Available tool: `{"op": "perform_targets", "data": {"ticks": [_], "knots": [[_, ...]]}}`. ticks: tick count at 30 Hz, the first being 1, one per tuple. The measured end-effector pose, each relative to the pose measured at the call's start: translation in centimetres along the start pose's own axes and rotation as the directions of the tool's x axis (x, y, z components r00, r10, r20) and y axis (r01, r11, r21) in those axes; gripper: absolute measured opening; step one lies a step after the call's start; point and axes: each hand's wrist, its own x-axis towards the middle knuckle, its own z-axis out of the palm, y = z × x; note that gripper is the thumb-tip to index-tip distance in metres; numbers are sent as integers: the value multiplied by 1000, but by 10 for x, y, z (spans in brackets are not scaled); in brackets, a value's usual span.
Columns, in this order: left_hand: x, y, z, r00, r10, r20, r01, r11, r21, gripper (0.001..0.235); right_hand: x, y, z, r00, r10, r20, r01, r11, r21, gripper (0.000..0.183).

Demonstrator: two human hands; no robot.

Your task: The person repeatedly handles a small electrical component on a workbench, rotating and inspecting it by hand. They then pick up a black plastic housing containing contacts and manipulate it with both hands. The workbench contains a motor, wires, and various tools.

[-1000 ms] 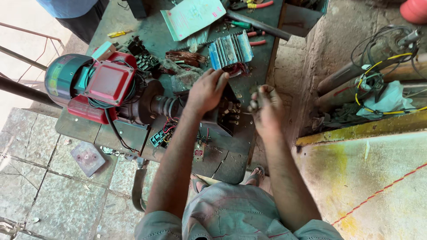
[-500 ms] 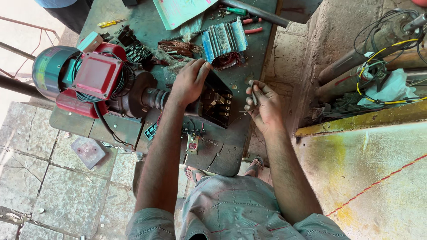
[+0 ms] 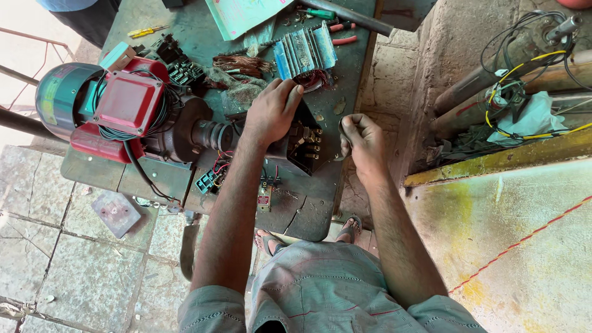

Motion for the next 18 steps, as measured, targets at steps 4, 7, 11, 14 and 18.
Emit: {"op": "perform_targets", "data": {"ticks": [4, 7, 11, 14, 18], "knots": [[0, 1, -4, 999, -28, 41, 27, 999, 19, 36, -9, 2, -3, 994, 38, 104, -27, 994, -106, 14], [-1, 4, -3, 995, -58, 75, 55, 998, 38, 39, -19, 6, -5, 983, 162, 91, -156, 986, -65, 12], [-2, 13, -4, 990, -85, 113, 77, 994, 74, 45, -27, 12, -10, 985, 140, 102, -137, 990, -39, 10], [-2, 20, -7, 988, -103, 118, 92, 991, 97, 49, -28, 14, -20, 986, 162, 45, -154, 976, -153, 22], [-6, 34, -13, 968, -232, 100, 224, 971, 81, 57, -32, 17, -36, 993, 87, 75, -70, 975, -210, 40]]}}
